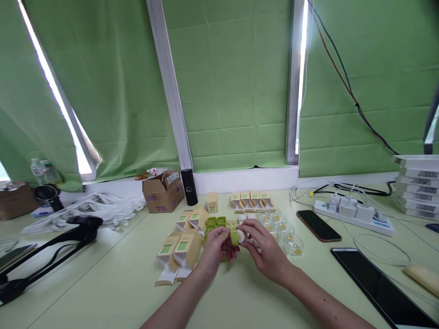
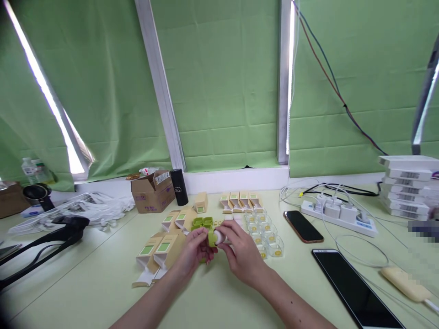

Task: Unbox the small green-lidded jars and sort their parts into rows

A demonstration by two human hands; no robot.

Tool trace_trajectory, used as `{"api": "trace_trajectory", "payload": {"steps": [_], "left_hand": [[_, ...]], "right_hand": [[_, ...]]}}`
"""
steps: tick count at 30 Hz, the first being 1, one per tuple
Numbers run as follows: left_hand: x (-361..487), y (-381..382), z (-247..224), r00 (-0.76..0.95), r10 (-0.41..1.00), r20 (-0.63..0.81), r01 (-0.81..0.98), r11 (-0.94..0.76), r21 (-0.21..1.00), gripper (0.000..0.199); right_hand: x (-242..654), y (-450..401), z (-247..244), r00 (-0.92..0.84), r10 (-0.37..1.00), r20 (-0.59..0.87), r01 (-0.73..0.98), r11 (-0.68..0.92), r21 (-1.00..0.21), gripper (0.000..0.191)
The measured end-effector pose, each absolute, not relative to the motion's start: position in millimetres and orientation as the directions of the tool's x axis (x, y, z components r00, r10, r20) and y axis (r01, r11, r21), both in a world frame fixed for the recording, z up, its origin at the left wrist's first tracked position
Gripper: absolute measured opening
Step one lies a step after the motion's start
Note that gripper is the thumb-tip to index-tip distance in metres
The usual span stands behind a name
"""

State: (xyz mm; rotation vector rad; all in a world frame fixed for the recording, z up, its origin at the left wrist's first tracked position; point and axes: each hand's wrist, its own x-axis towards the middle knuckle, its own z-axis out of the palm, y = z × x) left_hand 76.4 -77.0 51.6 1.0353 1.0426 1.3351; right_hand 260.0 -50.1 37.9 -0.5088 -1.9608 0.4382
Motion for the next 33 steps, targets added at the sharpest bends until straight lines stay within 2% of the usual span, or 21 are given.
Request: {"api": "trace_trajectory", "payload": {"steps": [2,4,6,8,11,14,17,19,22,24,27,33], "left_hand": [[76,-76,52,-0.027,0.999,0.024,-0.229,-0.029,0.973,0.045],[74,-75,52,-0.062,0.997,0.042,-0.229,-0.055,0.972,0.048],[72,-73,50,-0.099,0.993,0.06,-0.229,-0.082,0.97,0.048],[71,-71,48,-0.128,0.988,0.083,-0.229,-0.111,0.967,0.048],[69,-70,45,-0.154,0.979,0.132,-0.217,-0.164,0.962,0.046],[68,-70,44,-0.191,0.956,0.223,-0.151,-0.253,0.955,0.043],[69,-73,47,-0.226,0.908,0.354,0.022,-0.359,0.933,0.037],[71,-77,49,-0.203,0.869,0.451,0.178,-0.42,0.89,0.033],[76,-85,51,-0.102,0.832,0.546,0.388,-0.472,0.792,0.03],[79,-89,51,-0.035,0.83,0.557,0.472,-0.477,0.741,0.031],[81,-91,48,0.031,0.836,0.549,0.52,-0.482,0.705,0.032],[80,-86,40,0.062,0.853,0.518,0.52,-0.47,0.713,0.035]], "right_hand": [[259,-47,37,-0.309,0.676,0.669,-0.011,0.701,-0.713,0.027],[257,-43,35,-0.292,0.801,0.522,-0.233,0.47,-0.851,0.028],[255,-39,32,-0.341,0.857,0.386,-0.431,0.223,-0.875,0.035],[254,-36,28,-0.391,0.87,0.301,-0.55,0.041,-0.834,0.041],[252,-34,22,-0.413,0.882,0.229,-0.603,-0.076,-0.794,0.043],[251,-33,17,-0.362,0.898,0.25,-0.539,0.017,-0.842,0.044],[251,-35,16,-0.256,0.88,0.4,-0.288,0.326,-0.901,0.037],[253,-38,16,-0.217,0.802,0.556,-0.047,0.56,-0.827,0.03],[256,-43,17,-0.249,0.621,0.743,0.231,0.784,-0.577,0.028],[257,-45,17,-0.292,0.527,0.798,0.342,0.837,-0.427,0.032],[257,-46,18,-0.346,0.448,0.824,0.442,0.853,-0.278,0.033],[256,-45,19,-0.389,0.375,0.841,0.526,0.84,-0.131,0.032]]}}
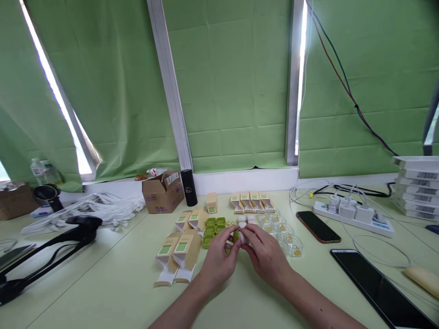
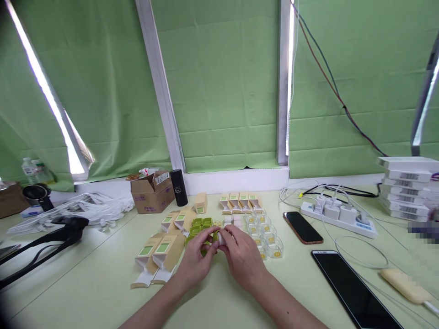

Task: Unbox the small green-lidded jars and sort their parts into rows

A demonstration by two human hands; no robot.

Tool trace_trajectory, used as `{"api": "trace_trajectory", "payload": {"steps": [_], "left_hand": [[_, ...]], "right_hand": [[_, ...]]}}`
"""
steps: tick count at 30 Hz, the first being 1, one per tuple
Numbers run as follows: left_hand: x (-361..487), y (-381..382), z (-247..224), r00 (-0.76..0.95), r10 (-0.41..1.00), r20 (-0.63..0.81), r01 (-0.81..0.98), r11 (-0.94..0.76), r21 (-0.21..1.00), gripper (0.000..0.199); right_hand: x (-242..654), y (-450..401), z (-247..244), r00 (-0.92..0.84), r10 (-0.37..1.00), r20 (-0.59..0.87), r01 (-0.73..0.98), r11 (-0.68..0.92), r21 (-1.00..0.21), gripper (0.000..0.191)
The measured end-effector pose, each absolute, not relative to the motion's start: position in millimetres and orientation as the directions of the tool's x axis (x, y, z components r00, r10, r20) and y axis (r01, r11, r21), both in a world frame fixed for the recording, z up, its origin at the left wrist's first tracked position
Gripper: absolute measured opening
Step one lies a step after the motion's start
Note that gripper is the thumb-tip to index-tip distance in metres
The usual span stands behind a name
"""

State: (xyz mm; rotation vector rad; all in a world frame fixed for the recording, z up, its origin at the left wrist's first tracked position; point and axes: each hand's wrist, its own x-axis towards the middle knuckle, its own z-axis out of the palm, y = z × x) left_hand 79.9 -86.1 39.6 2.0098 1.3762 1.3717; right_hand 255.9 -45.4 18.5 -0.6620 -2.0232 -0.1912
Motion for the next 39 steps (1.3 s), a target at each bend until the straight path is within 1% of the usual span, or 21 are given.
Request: {"api": "trace_trajectory", "payload": {"steps": [8,18,21,25,29,35,39], "left_hand": [[80,-85,35,0.086,0.849,0.521,0.493,-0.491,0.719,0.032],[81,-88,39,0.107,0.844,0.526,0.512,-0.501,0.698,0.033],[82,-87,38,0.115,0.842,0.527,0.501,-0.507,0.701,0.033],[83,-85,36,0.075,0.849,0.523,0.516,-0.482,0.708,0.032],[85,-85,39,0.045,0.865,0.5,0.533,-0.444,0.72,0.031],[88,-84,40,0.043,0.887,0.46,0.452,-0.428,0.782,0.026],[86,-83,40,0.032,0.89,0.454,0.427,-0.423,0.799,0.027]], "right_hand": [[259,-47,17,-0.441,0.395,0.806,0.549,0.829,-0.106,0.039],[259,-46,22,-0.45,0.352,0.821,0.578,0.816,-0.033,0.032],[258,-47,22,-0.471,0.369,0.801,0.565,0.824,-0.048,0.033],[254,-48,18,-0.467,0.395,0.791,0.552,0.829,-0.089,0.039],[250,-48,15,-0.453,0.422,0.785,0.577,0.81,-0.102,0.04],[245,-50,18,-0.426,0.406,0.808,0.612,0.787,-0.073,0.039],[244,-49,16,-0.421,0.442,0.792,0.613,0.782,-0.11,0.037]]}}
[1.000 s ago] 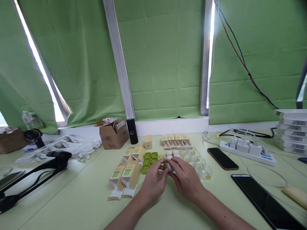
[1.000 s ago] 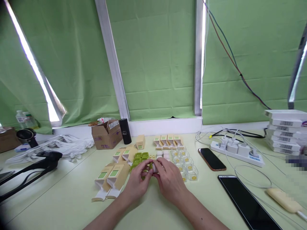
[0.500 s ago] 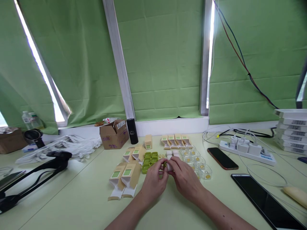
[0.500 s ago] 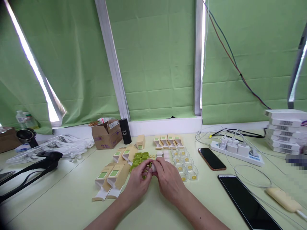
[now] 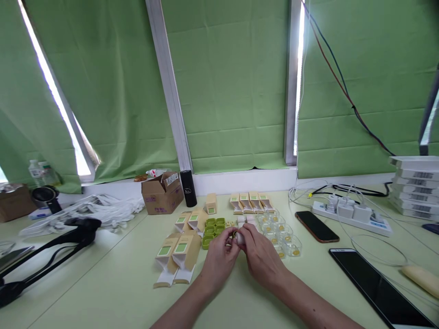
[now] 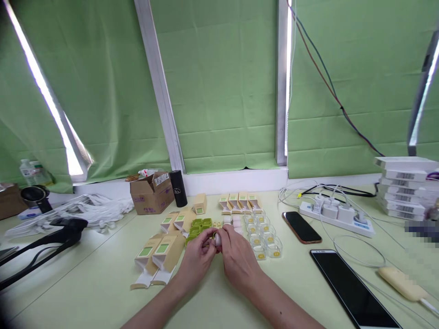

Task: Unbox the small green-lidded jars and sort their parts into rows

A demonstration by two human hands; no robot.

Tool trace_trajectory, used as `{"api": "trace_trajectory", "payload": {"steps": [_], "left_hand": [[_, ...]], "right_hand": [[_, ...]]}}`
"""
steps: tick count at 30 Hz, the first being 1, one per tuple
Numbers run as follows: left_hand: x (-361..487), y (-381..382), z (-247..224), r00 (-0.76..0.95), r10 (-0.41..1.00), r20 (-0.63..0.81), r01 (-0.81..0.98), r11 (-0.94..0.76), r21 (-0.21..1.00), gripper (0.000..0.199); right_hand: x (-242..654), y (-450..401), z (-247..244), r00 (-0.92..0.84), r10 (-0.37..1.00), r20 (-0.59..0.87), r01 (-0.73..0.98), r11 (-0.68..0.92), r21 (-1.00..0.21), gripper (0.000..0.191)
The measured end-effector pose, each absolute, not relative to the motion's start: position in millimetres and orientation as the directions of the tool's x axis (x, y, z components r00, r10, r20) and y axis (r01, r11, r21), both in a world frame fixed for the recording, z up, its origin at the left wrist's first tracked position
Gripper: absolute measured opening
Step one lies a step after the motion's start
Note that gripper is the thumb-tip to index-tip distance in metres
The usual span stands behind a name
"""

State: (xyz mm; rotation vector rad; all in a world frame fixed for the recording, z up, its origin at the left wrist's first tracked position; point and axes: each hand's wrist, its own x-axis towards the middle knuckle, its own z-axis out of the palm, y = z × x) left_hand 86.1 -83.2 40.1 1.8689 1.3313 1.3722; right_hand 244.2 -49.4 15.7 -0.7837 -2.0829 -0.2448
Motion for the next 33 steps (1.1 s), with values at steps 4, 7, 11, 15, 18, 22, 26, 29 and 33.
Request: {"api": "trace_trajectory", "payload": {"steps": [4,7,11,15,18,22,26,29,33], "left_hand": [[79,-86,43,0.077,0.863,0.5,0.456,-0.476,0.752,0.032],[74,-87,44,0.12,0.852,0.51,0.527,-0.49,0.694,0.043],[75,-86,46,0.069,0.868,0.491,0.565,-0.44,0.698,0.042],[79,-86,49,0.018,0.871,0.492,0.534,-0.424,0.731,0.036],[77,-85,49,-0.019,0.875,0.483,0.533,-0.4,0.745,0.037],[73,-82,45,-0.061,0.866,0.496,0.508,-0.401,0.763,0.041],[71,-81,44,-0.115,0.84,0.531,0.463,-0.428,0.776,0.047],[71,-82,47,-0.17,0.831,0.53,0.409,-0.43,0.805,0.048],[70,-82,48,-0.208,0.833,0.513,0.37,-0.418,0.83,0.05]], "right_hand": [[250,-46,12,-0.397,0.455,0.797,0.573,0.801,-0.172,0.033],[255,-44,14,-0.358,0.445,0.821,0.536,0.818,-0.21,0.031],[258,-45,19,-0.314,0.464,0.828,0.426,0.849,-0.314,0.03],[256,-46,21,-0.264,0.546,0.795,0.271,0.833,-0.482,0.025],[255,-44,23,-0.152,0.675,0.722,0.136,0.737,-0.661,0.024],[256,-35,25,-0.081,0.873,0.48,-0.234,0.452,-0.861,0.039],[259,-26,23,-0.164,0.939,0.304,-0.561,0.165,-0.811,0.045],[261,-24,23,-0.199,0.943,0.268,-0.63,0.087,-0.772,0.042],[261,-29,28,-0.222,0.936,0.271,-0.655,0.063,-0.753,0.042]]}}
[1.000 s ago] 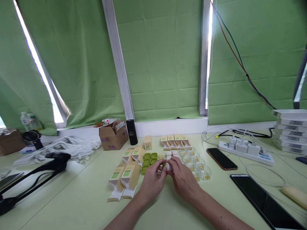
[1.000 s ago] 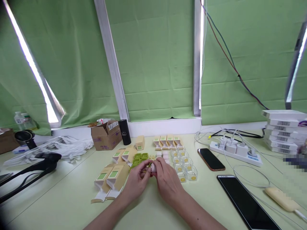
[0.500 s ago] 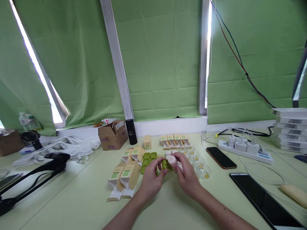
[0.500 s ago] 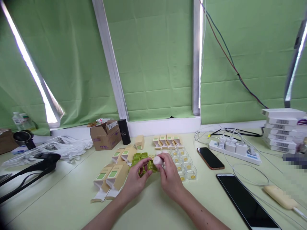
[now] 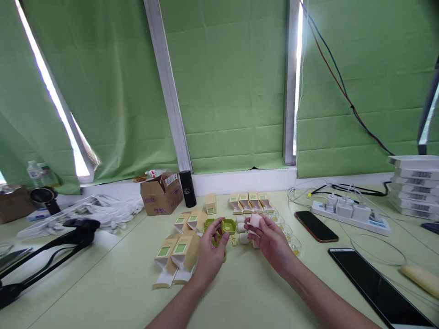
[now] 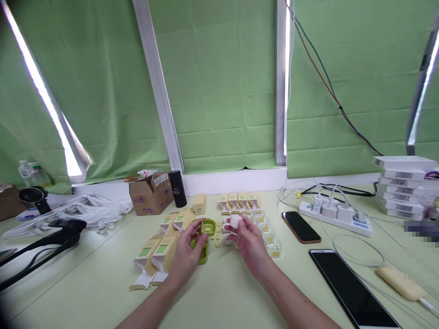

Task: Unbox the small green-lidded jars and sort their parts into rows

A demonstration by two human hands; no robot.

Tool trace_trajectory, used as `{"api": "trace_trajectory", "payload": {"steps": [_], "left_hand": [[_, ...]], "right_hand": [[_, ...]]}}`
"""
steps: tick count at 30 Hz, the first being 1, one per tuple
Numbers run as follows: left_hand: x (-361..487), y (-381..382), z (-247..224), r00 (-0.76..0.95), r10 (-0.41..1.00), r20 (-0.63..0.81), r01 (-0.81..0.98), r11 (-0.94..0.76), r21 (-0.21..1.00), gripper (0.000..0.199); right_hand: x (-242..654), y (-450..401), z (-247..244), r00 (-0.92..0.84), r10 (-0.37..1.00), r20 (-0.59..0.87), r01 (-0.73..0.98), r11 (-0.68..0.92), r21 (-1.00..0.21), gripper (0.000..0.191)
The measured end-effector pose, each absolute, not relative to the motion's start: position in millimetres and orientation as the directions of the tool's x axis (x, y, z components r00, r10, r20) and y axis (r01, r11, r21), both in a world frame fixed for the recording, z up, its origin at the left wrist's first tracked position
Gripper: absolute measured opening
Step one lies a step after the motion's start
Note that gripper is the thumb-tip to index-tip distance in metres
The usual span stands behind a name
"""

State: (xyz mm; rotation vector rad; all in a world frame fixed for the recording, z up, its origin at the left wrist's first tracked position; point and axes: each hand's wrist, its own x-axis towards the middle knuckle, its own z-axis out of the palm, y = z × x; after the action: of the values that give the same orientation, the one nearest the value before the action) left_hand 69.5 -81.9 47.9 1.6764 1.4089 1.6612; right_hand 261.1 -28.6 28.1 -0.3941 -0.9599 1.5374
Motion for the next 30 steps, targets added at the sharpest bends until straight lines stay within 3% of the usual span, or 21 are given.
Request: {"api": "trace_trajectory", "payload": {"steps": [5,10,14,18,22,30], "left_hand": [[68,-79,44,-0.216,0.826,0.521,0.394,-0.414,0.82,0.051],[69,-81,46,-0.23,0.81,0.539,0.404,-0.425,0.81,0.05],[68,-81,46,-0.233,0.809,0.54,0.423,-0.416,0.805,0.05],[66,-79,43,-0.234,0.811,0.535,0.435,-0.405,0.804,0.05],[65,-78,41,-0.239,0.81,0.536,0.436,-0.404,0.804,0.05],[68,-81,47,-0.24,0.803,0.546,0.464,-0.399,0.791,0.048]], "right_hand": [[262,-35,35,-0.149,0.941,0.304,-0.583,0.164,-0.795,0.049],[263,-35,35,-0.137,0.912,0.387,-0.392,0.309,-0.867,0.045],[261,-36,31,-0.147,0.836,0.528,-0.198,0.498,-0.844,0.036],[263,-41,31,-0.211,0.736,0.643,0.128,0.673,-0.729,0.044],[267,-47,31,-0.347,0.639,0.686,0.39,0.764,-0.514,0.045],[259,-51,17,-0.511,0.649,0.564,0.654,0.719,-0.235,0.037]]}}
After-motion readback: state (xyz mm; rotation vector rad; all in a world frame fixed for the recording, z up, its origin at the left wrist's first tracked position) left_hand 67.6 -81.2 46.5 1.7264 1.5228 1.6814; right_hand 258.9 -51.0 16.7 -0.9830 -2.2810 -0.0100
